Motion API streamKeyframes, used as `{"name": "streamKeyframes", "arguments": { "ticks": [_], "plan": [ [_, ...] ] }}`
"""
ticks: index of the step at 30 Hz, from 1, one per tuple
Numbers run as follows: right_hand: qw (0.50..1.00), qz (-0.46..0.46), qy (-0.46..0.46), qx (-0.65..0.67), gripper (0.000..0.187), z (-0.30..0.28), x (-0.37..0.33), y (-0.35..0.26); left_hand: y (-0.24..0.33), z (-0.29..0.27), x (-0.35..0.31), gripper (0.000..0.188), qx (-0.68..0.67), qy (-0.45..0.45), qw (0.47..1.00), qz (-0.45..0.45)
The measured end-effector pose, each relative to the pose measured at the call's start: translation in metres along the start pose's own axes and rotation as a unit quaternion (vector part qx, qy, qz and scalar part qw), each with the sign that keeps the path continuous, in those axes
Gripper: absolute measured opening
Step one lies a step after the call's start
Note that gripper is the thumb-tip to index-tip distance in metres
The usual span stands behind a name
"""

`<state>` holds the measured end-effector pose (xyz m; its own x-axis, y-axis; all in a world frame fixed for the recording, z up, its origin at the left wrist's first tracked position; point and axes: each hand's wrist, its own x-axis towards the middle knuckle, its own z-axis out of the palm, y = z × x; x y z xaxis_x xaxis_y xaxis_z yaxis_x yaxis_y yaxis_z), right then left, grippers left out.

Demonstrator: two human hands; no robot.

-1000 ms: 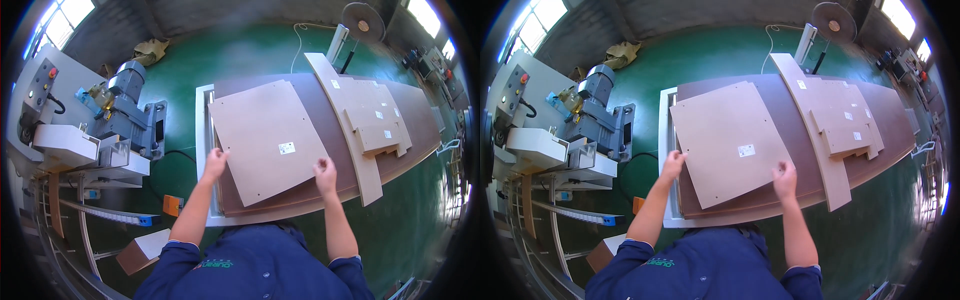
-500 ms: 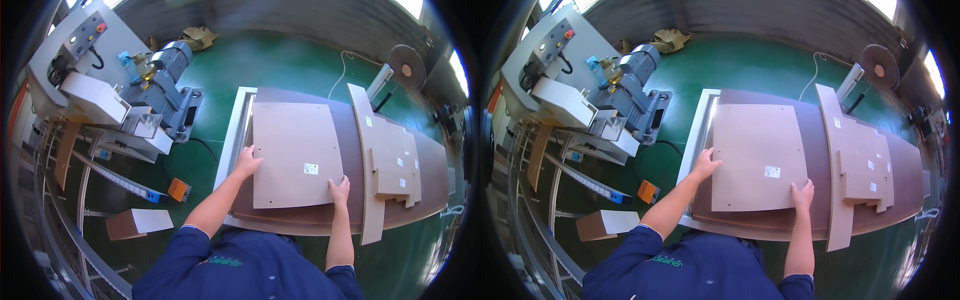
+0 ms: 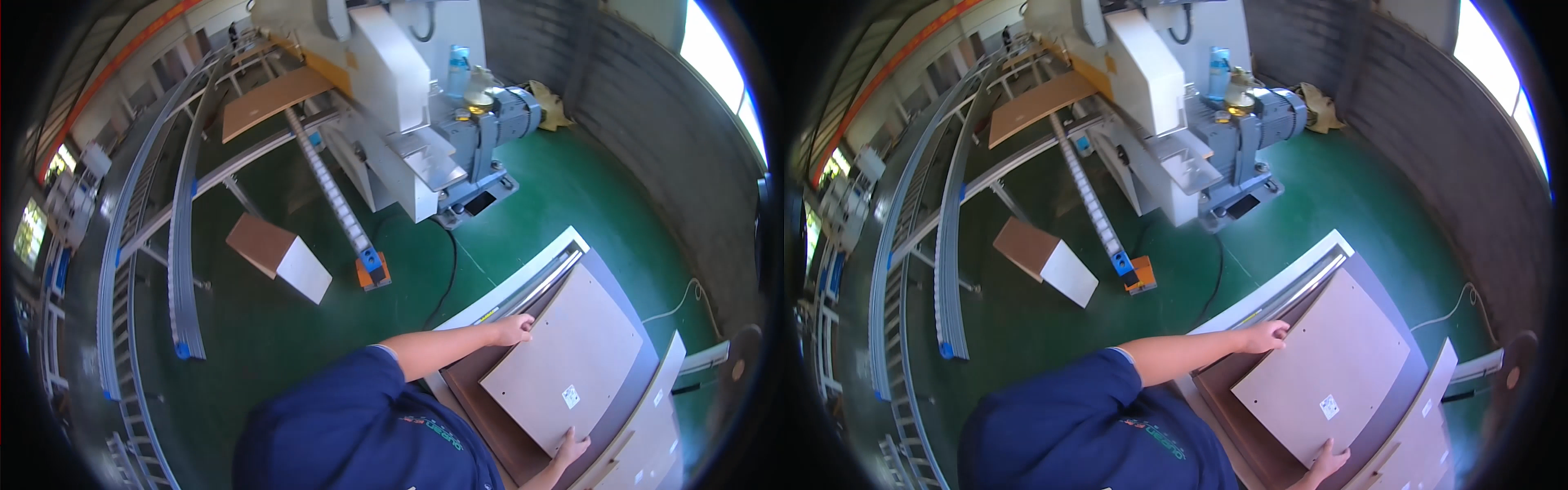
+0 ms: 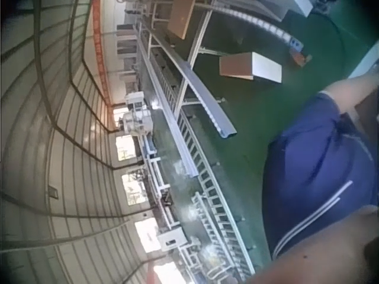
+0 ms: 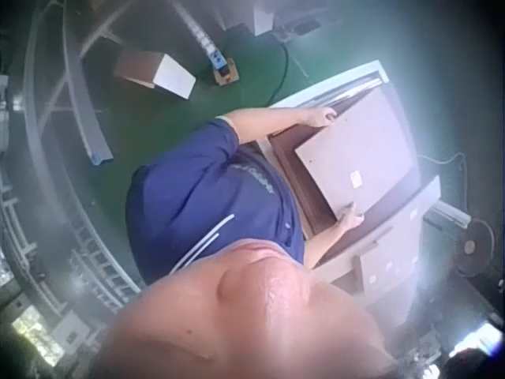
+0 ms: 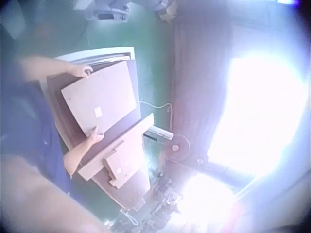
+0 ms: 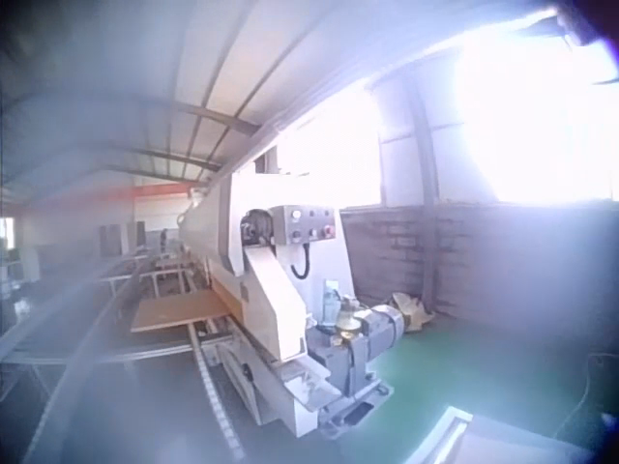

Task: The person catches wooden boards as they emerge from a processing machine and places them onto a stack on a nearby table.

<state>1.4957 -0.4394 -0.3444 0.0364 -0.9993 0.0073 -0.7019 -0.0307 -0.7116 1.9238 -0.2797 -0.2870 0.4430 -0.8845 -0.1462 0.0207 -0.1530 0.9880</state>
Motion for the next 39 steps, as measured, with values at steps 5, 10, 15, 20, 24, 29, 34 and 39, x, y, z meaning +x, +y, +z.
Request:
{"name": "streamKeyframes", "arguments": {
  "ticks": [5,10,15,20,24,29,34,39],
  "plan": [
    [0.993,0.0,0.034,-0.109,0.074,0.007,-0.002,-0.027,-0.024,-0.072,-0.111,0.027,-0.217,0.019,0.975,-0.035],
    [0.999,0.041,-0.027,0.008,0.072,-0.003,0.005,-0.035,-0.041,-0.133,-0.223,0.023,-0.175,0.215,0.944,-0.177],
    [0.996,0.032,-0.013,-0.083,0.084,-0.014,0.0,-0.052,-0.062,-0.145,-0.247,0.018,-0.23,0.329,0.895,-0.195],
    [0.997,0.033,-0.025,-0.061,0.09,-0.011,0.003,-0.038,-0.047,-0.129,-0.231,0.018,-0.238,0.291,0.906,-0.194],
    [0.993,0.037,-0.047,0.102,0.07,0.003,0.016,0.016,-0.035,-0.109,-0.199,0.017,-0.201,0.211,0.943,-0.161],
    [0.996,0.056,-0.058,0.039,0.069,-0.002,-0.033,-0.061,-0.015,-0.082,-0.173,0.019,-0.155,0.134,0.974,-0.092],
    [0.979,0.11,-0.04,0.166,0.062,-0.021,-0.058,-0.036,-0.006,-0.034,-0.137,0.04,-0.086,0.001,0.993,-0.08],
    [0.976,0.121,-0.084,0.161,0.052,-0.018,-0.071,-0.1,-0.017,-0.034,-0.119,0.055,0.017,-0.031,0.995,-0.088]
  ]
}}
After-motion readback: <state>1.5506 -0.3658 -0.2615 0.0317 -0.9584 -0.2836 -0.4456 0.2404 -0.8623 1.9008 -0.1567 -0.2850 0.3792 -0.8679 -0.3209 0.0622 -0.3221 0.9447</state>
